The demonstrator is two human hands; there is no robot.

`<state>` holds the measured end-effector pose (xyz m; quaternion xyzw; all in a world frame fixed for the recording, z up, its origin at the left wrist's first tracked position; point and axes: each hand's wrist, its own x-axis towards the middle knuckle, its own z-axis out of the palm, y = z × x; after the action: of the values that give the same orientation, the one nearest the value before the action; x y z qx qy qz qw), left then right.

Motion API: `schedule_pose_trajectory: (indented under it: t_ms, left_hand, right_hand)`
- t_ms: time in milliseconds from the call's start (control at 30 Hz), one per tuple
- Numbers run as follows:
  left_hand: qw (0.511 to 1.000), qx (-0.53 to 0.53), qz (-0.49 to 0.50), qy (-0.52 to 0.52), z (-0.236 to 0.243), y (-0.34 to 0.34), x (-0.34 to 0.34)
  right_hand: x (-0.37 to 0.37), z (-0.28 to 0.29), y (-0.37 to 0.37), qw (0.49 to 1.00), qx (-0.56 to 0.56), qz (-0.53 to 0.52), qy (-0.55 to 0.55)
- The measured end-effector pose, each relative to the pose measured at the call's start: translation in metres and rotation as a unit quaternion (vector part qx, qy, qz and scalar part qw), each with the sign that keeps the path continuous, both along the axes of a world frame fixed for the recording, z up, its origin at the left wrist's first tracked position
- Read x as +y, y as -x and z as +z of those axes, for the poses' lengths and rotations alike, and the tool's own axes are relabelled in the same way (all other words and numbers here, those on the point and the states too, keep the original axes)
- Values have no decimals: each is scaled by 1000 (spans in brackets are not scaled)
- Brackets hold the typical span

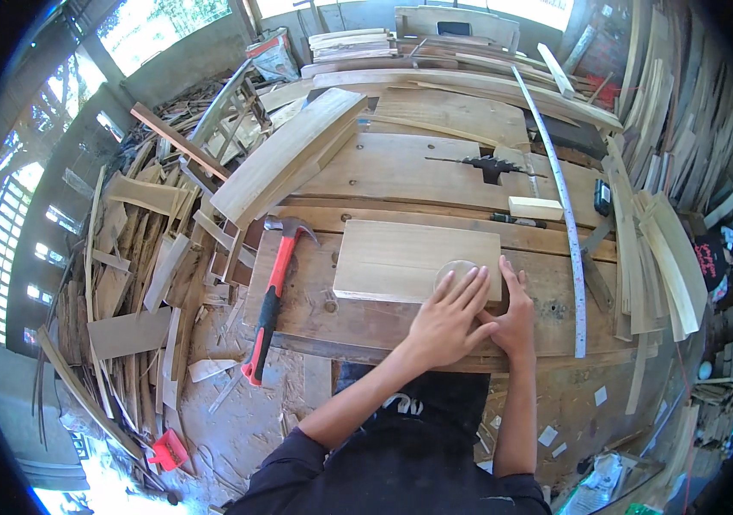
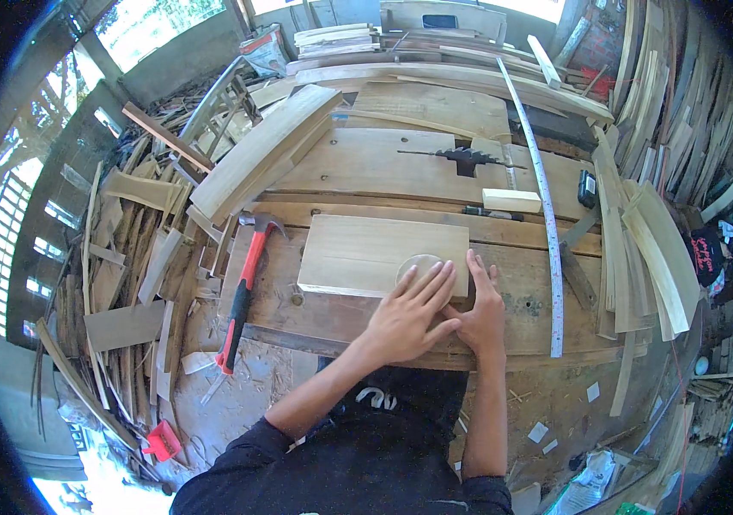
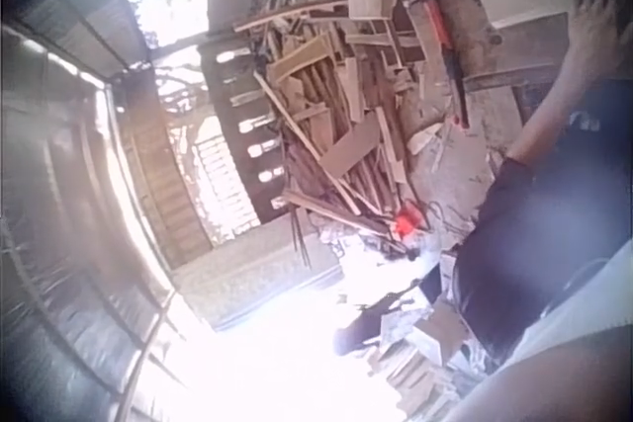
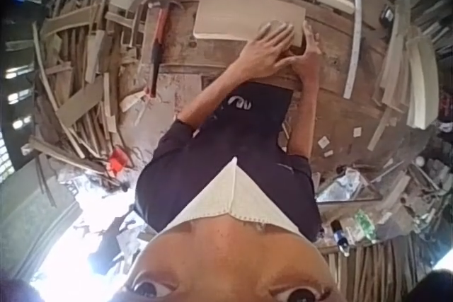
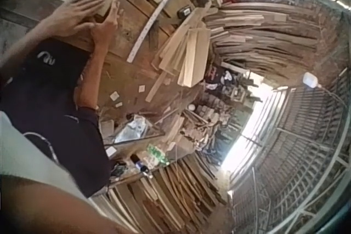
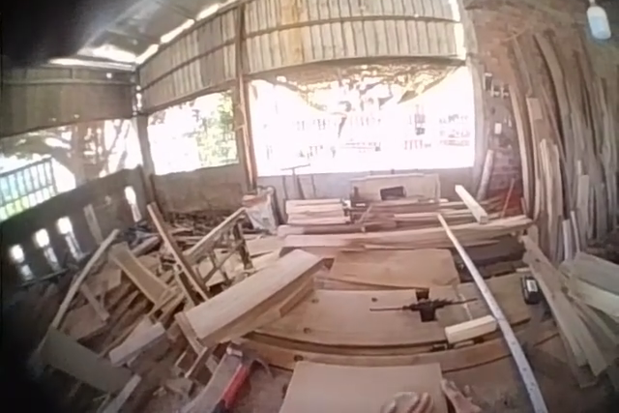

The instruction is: Measuring and sanding a piece of wood on a workbench.

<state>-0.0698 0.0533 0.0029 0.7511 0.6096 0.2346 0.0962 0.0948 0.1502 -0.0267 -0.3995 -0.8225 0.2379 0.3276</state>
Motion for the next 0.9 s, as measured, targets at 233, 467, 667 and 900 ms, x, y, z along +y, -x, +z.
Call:
schedule_pose_trajectory:
  t_ms: [233, 467, 667, 900]
  left_hand:
    - [977, 42, 206, 42, 7, 82, -16]
    - [999, 9, 41, -5, -7, -34, 28]
    - [982, 37, 179, 36, 4, 70, 1]
    - [991, 55, 119, 4, -10, 1, 41]
  right_hand:
    - [-8, 14, 3, 1000, -1, -8, -7]
    - [1, -3, -1, 999, 24, 5, -32]
    - [-1, 5, -6, 997, -57, -27, -33]
    - [3, -8, -4, 999, -39, -13, -31]
